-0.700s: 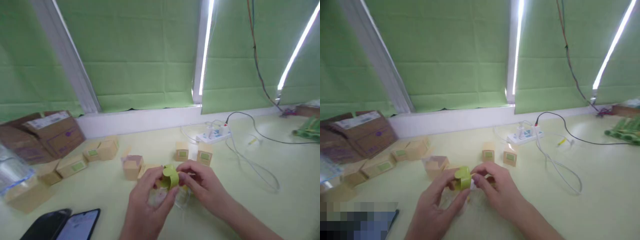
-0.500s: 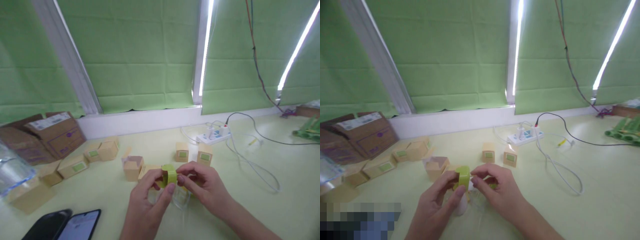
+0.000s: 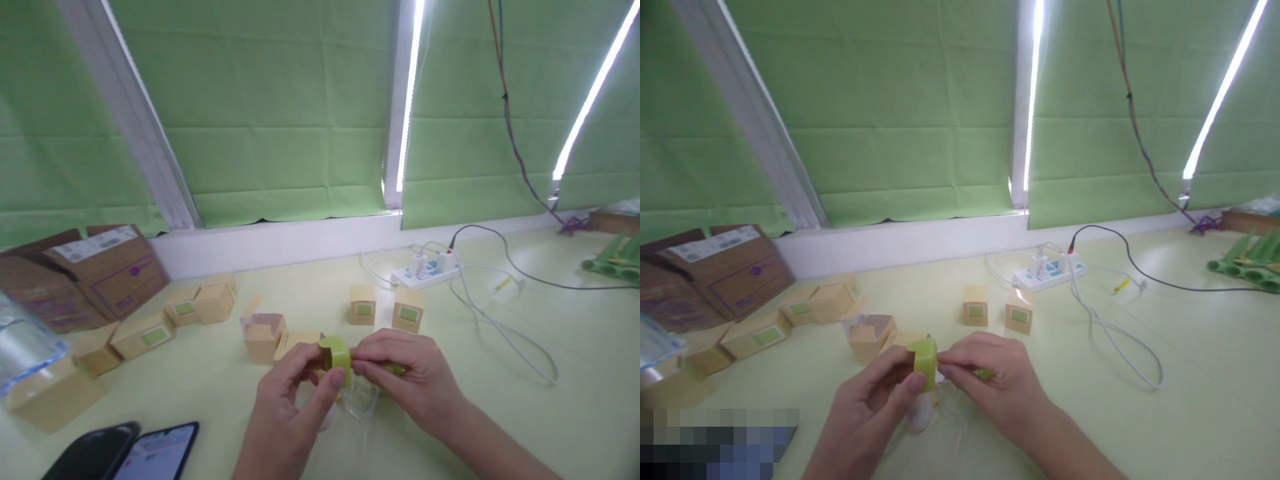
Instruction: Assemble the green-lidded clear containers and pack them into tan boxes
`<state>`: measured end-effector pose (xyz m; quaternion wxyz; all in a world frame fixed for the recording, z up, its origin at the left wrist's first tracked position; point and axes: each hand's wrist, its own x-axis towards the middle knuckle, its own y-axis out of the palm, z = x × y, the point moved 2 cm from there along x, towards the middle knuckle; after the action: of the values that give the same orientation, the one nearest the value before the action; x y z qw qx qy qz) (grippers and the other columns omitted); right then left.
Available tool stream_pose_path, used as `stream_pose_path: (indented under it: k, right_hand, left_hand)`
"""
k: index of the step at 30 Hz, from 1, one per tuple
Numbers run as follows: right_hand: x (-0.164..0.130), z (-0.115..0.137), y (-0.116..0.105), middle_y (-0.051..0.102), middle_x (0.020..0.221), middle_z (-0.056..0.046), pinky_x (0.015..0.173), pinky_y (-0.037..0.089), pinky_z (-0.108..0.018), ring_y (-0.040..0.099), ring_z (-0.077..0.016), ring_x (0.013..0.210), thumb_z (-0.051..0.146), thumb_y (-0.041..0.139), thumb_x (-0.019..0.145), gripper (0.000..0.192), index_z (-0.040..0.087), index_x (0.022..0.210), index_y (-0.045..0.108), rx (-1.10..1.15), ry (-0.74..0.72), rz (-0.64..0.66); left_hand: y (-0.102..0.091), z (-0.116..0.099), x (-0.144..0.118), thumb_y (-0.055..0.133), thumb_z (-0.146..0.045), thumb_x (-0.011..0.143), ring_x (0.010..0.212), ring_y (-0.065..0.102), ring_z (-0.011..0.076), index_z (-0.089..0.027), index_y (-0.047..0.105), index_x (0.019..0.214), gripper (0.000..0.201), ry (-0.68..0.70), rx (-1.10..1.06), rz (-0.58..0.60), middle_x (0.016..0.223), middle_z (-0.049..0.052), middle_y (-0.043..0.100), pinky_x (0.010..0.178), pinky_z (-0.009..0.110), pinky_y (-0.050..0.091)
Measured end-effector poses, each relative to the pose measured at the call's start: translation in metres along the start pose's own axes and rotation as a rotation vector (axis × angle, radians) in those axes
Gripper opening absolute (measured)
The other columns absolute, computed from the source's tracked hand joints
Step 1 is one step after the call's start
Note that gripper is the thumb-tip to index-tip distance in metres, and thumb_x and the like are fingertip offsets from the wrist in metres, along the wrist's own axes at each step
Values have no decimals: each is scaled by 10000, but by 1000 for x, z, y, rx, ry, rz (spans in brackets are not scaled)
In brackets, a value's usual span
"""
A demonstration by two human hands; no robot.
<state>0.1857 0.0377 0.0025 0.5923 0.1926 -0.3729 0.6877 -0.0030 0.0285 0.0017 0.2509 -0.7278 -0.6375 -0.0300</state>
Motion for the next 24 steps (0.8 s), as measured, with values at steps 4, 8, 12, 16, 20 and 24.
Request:
stream_pose_path:
  k: [4, 8, 12, 16, 20, 24]
  right_hand:
    - [-1, -2, 2, 790, 831, -45, 696, 562, -201, 727, -142, 747, 141, 752, 854, 141, 215, 948, 827, 53, 61, -11]
    - [-2, -4, 5, 793, 806, -41, 670, 556, -210, 723, -149, 725, 157, 775, 833, 129, 227, 924, 835, 113, 124, -33]
    - [-1, -7, 6, 801, 804, -30, 669, 555, -219, 723, -152, 721, 155, 782, 821, 138, 250, 905, 837, 173, 174, -50]
    - [0, -9, 3, 811, 813, -17, 689, 562, -215, 732, -148, 733, 126, 772, 814, 165, 262, 883, 836, 179, 154, -71]
    - [1, -9, -1, 810, 844, -20, 722, 562, -228, 730, -150, 767, 135, 760, 825, 177, 264, 925, 828, 141, 132, -70]
    - [0, -9, -1, 792, 907, -39, 702, 578, -231, 720, -159, 822, 208, 709, 886, 138, 244, 981, 802, 61, 164, -37]
  left_hand:
    - [0, 0, 0, 673, -358, 871, 816, 641, 194, -214, 727, 960, 177, 11, 21, 9, 855, 22, 698, 753, 284, 489]
    - [-3, 2, 0, 700, -366, 854, 776, 616, 186, -230, 735, 947, 169, 28, 34, 5, 807, 5, 673, 729, 278, 476]
    - [-3, 6, -1, 730, -352, 841, 784, 617, 176, -270, 738, 1003, 182, 34, 12, 5, 824, -13, 693, 739, 263, 470]
    - [1, 6, -3, 752, -358, 826, 773, 615, 170, -283, 734, 1057, 244, 55, -27, 1, 875, -14, 719, 735, 261, 473]
    - [2, 4, -4, 758, -366, 819, 773, 613, 176, -270, 732, 1069, 268, 59, -41, -10, 888, -3, 720, 733, 272, 476]
    - [3, 1, -2, 734, -329, 845, 821, 623, 182, -264, 717, 1095, 260, 77, -24, 0, 979, 17, 723, 768, 286, 485]
